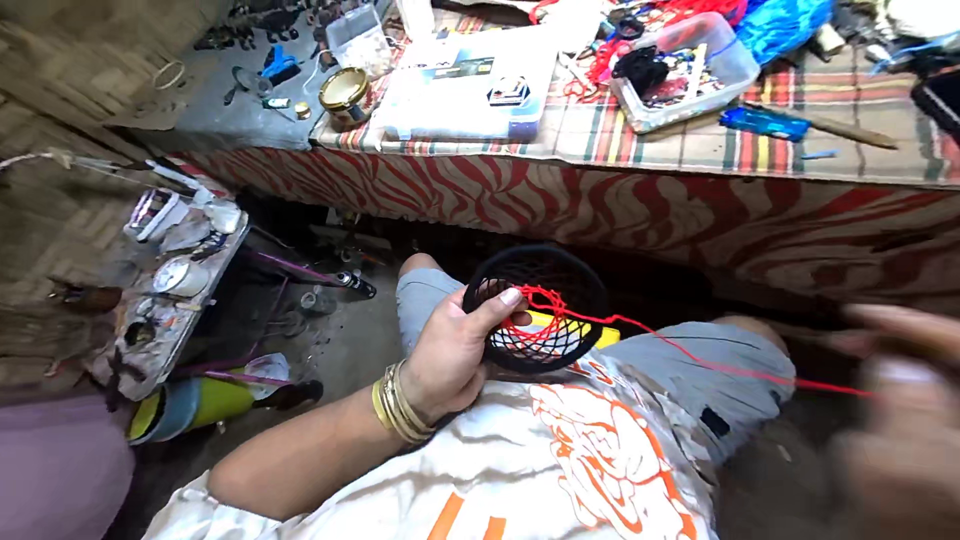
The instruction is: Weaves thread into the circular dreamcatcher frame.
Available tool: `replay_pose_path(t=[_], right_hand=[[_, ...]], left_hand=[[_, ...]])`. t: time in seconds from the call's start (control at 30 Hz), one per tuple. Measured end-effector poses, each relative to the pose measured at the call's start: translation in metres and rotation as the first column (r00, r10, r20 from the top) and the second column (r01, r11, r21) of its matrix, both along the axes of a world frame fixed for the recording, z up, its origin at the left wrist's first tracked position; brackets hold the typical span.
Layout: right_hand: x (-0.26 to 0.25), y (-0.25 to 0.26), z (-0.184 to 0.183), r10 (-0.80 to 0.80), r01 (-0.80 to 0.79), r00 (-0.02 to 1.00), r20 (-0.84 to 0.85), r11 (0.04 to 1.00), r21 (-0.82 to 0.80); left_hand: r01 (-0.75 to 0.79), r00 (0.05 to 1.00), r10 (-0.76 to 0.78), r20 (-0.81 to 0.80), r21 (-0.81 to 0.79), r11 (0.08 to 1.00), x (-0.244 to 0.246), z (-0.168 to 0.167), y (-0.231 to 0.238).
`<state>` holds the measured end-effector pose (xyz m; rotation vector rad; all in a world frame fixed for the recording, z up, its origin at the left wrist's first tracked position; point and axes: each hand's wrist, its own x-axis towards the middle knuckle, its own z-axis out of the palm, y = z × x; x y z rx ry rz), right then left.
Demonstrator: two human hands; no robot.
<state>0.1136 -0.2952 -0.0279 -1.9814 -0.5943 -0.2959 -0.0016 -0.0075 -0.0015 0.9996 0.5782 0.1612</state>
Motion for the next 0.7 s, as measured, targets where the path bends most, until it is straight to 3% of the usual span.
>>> replay_pose_path(t=[0.07,0.17,0.4,0.7], right_hand=[[-0.013,0.074,0.001,0.148,-0.129,0.931,0.334,0.989,-0.079],[-0.023,0.132,-0.003,0.262,-0.209,0.839,0.477,0.964,-0.163],[-0.030,0.139,-0.015,0.398,-0.332,0.849,0.347,0.913,-0.235],[-0.036,0.134,-0.011,0.406,-0.389,0.875,0.263,0.914,-0.116]], left_hand=[[0.024,1.000,-0.024,-0.005,-0.024,0.999,-0.002,0.003,-0.005],[0.038,0.999,-0.038,0.013,-0.037,0.999,-0.008,0.002,-0.002],[0.139,0.990,-0.141,0.007,0.137,0.981,-0.019,-0.014,0.022],[0.213,0.963,-0.260,0.070,0.392,0.895,-0.020,-0.009,0.029]])
